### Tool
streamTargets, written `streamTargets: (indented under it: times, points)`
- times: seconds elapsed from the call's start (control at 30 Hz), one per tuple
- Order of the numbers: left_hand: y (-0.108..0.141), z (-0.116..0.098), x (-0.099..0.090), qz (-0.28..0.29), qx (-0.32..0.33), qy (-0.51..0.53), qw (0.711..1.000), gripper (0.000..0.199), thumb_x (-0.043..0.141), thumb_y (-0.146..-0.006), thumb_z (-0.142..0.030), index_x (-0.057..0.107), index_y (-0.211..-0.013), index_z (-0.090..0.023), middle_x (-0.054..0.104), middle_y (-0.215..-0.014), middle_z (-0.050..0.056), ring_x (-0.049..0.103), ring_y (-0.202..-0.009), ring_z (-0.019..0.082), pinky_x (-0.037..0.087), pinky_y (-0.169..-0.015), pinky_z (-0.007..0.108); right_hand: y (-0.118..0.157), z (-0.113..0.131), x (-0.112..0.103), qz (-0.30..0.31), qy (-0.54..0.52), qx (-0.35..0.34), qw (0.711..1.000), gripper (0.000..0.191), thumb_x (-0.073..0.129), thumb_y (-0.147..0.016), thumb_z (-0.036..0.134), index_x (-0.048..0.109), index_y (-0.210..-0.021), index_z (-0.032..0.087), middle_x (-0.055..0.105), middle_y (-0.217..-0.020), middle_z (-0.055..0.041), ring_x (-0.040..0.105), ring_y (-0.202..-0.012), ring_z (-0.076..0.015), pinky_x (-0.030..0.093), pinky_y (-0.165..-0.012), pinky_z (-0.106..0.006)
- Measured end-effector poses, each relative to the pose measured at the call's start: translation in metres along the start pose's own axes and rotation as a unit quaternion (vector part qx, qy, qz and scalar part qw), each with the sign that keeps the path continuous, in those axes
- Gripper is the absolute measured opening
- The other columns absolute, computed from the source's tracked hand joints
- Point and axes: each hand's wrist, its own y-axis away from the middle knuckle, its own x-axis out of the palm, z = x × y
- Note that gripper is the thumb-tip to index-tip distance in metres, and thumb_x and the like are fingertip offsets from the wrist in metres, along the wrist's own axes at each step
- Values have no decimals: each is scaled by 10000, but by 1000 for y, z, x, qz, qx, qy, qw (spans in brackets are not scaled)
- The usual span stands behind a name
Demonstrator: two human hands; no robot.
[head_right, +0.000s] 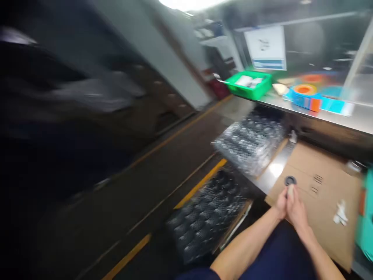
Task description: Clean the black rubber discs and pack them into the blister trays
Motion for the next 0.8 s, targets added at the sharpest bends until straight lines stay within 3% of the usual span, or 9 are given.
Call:
streamTargets:
  times: [0.07,0.17,0.37,0.5,0.57,0.67,0.73,0.8]
  points:
    - [-6,-2,4,-19,50,9,999,295,647,-857,-442,761,-895,-173,708,-1030,155,625,-1127,291,393,-1095,376,-14,-4,2,-7,2,-9,1000,599,286,-1012,486,392,-1517,181,714,-1079,-170,714,-912,-297,535,-796,-373]
    - [-15,-4,-1,-27,110,33,993,376,706,-787,-497,757,-941,-158,703,-1038,153,632,-1097,298,396,-1078,408,-34,0,5,-16,17,5,1000,660,291,-990,523,391,-1502,118,705,-1080,-207,712,-918,-330,545,-805,-416]
    - [-15,-6,-22,-44,114,62,991,394,729,-769,-512,743,-950,-163,691,-937,122,643,-920,258,434,-971,393,-27,12,16,18,47,-7,999,692,223,-990,576,273,-1565,192,714,-1035,-191,723,-889,-346,557,-775,-445]
    - [-14,-16,-25,-32,152,81,984,353,721,-781,-496,731,-867,-154,681,-928,127,630,-909,249,427,-952,364,-34,0,26,36,56,-34,997,705,211,-990,599,242,-1576,208,715,-1004,-190,725,-912,-360,557,-788,-461]
    - [-12,-25,-22,-47,136,88,986,315,694,-815,-463,727,-853,-152,679,-903,125,627,-848,234,441,-896,358,-45,-8,31,47,34,-57,997,705,226,-982,623,270,-1567,231,721,-984,-177,727,-906,-359,560,-776,-454]
    - [-3,-34,-15,-95,66,99,988,252,600,-889,-332,707,-772,-136,662,-796,131,611,-705,214,461,-782,356,-52,-18,36,19,-1,-22,1000,686,274,-966,579,354,-1515,174,711,-1064,-209,707,-984,-384,554,-817,-481]
    - [8,-32,-14,-113,27,97,988,287,521,-922,-249,678,-709,-137,649,-741,130,600,-657,198,471,-749,339,-36,-26,39,6,-49,7,999,664,308,-956,515,373,-1491,126,709,-1076,-219,701,-1000,-380,550,-845,-486]
    - [16,-25,-19,-112,-1,87,990,273,492,-940,-212,682,-758,-141,676,-790,114,626,-719,177,488,-800,291,-13,-33,45,33,-144,-67,987,641,370,-958,495,357,-1504,159,715,-1117,-169,707,-986,-336,555,-861,-450]
